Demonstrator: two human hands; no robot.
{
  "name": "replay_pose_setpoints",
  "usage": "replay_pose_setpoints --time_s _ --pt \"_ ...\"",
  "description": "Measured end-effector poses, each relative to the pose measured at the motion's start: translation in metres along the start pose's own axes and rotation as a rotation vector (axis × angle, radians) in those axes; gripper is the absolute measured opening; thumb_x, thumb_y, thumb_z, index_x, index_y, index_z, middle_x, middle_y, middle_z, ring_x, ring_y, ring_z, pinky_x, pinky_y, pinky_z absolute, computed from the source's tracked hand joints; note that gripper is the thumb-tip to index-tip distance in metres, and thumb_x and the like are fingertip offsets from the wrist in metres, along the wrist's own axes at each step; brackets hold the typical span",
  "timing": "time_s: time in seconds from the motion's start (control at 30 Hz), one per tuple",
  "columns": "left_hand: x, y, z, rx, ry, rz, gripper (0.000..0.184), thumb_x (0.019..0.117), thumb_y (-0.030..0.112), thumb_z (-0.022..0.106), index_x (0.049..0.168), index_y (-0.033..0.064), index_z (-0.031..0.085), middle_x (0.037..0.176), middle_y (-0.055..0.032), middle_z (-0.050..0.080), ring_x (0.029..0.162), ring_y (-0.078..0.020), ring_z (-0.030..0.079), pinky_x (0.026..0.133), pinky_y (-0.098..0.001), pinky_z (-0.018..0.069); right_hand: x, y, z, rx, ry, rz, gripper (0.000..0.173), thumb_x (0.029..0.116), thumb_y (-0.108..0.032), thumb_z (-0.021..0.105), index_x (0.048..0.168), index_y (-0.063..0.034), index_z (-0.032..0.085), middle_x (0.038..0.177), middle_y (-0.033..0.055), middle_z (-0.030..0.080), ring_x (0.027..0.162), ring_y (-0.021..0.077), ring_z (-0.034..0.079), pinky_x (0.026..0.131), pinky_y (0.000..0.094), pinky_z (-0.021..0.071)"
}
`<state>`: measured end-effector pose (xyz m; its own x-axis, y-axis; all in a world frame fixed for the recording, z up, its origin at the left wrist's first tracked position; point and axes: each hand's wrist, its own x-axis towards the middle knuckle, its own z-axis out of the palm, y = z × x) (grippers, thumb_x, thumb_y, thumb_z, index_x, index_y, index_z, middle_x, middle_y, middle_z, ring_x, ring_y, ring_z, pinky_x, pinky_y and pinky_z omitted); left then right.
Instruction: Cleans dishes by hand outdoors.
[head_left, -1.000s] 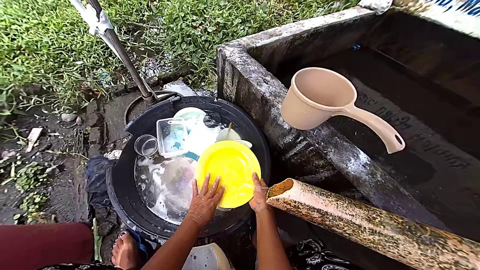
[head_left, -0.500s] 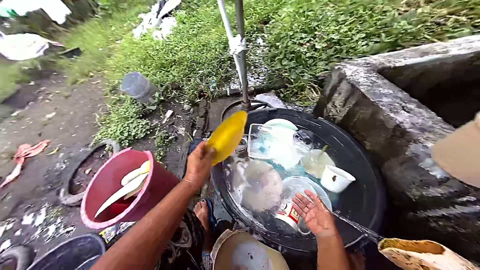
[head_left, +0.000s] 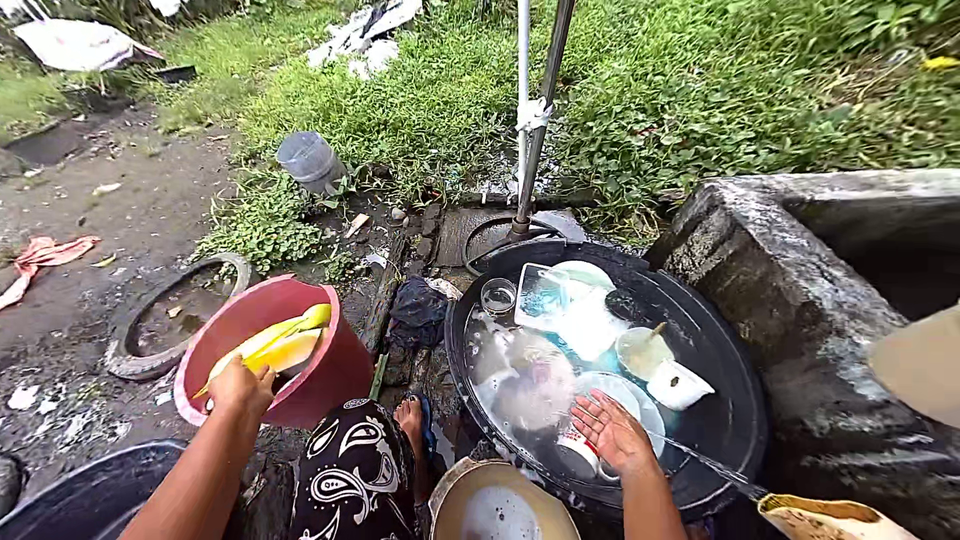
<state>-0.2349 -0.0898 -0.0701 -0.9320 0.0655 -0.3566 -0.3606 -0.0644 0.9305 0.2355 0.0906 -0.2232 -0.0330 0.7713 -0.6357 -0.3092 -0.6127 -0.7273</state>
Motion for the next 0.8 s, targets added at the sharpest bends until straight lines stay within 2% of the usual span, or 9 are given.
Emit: replay_pose_setpoints --time_s 0.13,0.23,0.27,0.33,0.43,0.57,0.63,0.73,0.8 --pt "-0.060 0.010 0.029 0.040 -0.203 -0.028 0.060 0.1104 0.040 0.039 0.158 0.0064 0.023 0.162 -0.0215 0.025 0.145 -0.0364 0.036 0.111 -0.0546 0.0410 -0.004 -0.005 0.003 -0.015 -0.006 0.000 0.038 0.1114 -0.023 0.039 0.142 -0.0014 0.044 0.109 0.0173 0.067 0.087 0.0232 0.070 0.074 0.0367 0.0579" --pt "-0.116 0.021 0.066 -0.052 -0.445 -0.027 0.061 0.1097 0.041 0.040 0.159 0.0106 0.021 0.164 -0.0172 0.024 0.148 -0.0324 0.033 0.114 -0.0511 0.0384 -0.002 0.002 0.007 -0.042 -0.011 0.024 0.037 0.1113 -0.023 0.040 0.141 -0.0013 0.045 0.108 0.0173 0.067 0.087 0.0230 0.070 0.073 0.0363 0.0576" --pt "-0.137 0.023 0.079 -0.068 -0.517 -0.044 0.060 0.1095 0.040 0.041 0.159 0.0113 0.022 0.164 -0.0157 0.025 0.147 -0.0314 0.034 0.113 -0.0506 0.0389 -0.001 0.006 0.009 -0.070 -0.013 0.030 0.037 0.1113 -0.022 0.039 0.141 -0.0012 0.045 0.108 0.0175 0.068 0.086 0.0231 0.070 0.072 0.0363 0.0575" --pt "-0.173 0.019 0.101 -0.068 -0.647 -0.084 0.054 0.1085 0.036 0.045 0.154 0.0106 0.030 0.156 -0.0146 0.036 0.139 -0.0311 0.044 0.106 -0.0500 0.0450 -0.001 0.011 0.015 -0.170 -0.030 0.046 0.038 0.1122 -0.022 0.037 0.142 -0.0007 0.045 0.111 0.0186 0.067 0.087 0.0237 0.069 0.074 0.0377 0.0563" --pt "-0.207 0.000 0.121 -0.042 -0.826 -0.165 0.046 0.1083 0.030 0.046 0.149 0.0092 0.040 0.147 -0.0126 0.047 0.131 -0.0294 0.051 0.103 -0.0498 0.0475 0.007 0.019 0.021 -0.347 -0.058 0.055 0.038 0.1116 -0.020 0.039 0.143 0.0002 0.047 0.116 0.0207 0.065 0.090 0.0258 0.068 0.077 0.0405 0.0559" --pt "-0.210 -0.024 0.126 0.002 -0.908 -0.266 0.038 0.1084 0.024 0.045 0.142 0.0090 0.051 0.140 -0.0101 0.056 0.121 -0.0257 0.061 0.097 -0.0435 0.0541 0.032 0.023 0.027 -0.552 -0.044 0.077 0.037 0.1102 -0.019 0.043 0.141 -0.0002 0.051 0.123 0.0225 0.063 0.097 0.0291 0.067 0.081 0.0434 0.0551" --pt "-0.200 -0.031 0.125 0.008 -0.900 -0.285 0.035 0.1081 0.021 0.044 0.140 0.0091 0.053 0.138 -0.0092 0.058 0.118 -0.0250 0.064 0.094 -0.0417 0.0564 0.046 0.025 0.025 -0.695 -0.010 0.120 0.037 0.1093 -0.019 0.045 0.139 0.0023 0.053 0.126 0.0264 0.062 0.102 0.0347 0.067 0.086 0.0482 0.0551" --pt "-0.188 -0.031 0.123 0.005 -0.918 -0.244 0.037 0.1070 0.021 0.042 0.141 0.0110 0.054 0.138 -0.0069 0.060 0.118 -0.0233 0.065 0.094 -0.0407 0.0579 0.061 0.040 0.020 -0.884 0.004 0.325 0.041 0.1076 -0.019 0.048 0.140 0.0064 0.048 0.122 0.0281 0.062 0.098 0.0332 0.068 0.087 0.0460 0.0557" --pt "-0.184 -0.028 0.125 -0.003 -0.929 -0.214 0.038 0.1062 0.020 0.041 0.142 0.0120 0.053 0.140 -0.0067 0.060 0.120 -0.0231 0.065 0.095 -0.0406 0.0579 0.070 0.055 0.026 -0.845 0.059 0.398 0.045 0.1056 -0.017 0.052 0.143 0.0074 0.043 0.126 0.0299 0.059 0.101 0.0344 0.068 0.087 0.0458 0.0564"
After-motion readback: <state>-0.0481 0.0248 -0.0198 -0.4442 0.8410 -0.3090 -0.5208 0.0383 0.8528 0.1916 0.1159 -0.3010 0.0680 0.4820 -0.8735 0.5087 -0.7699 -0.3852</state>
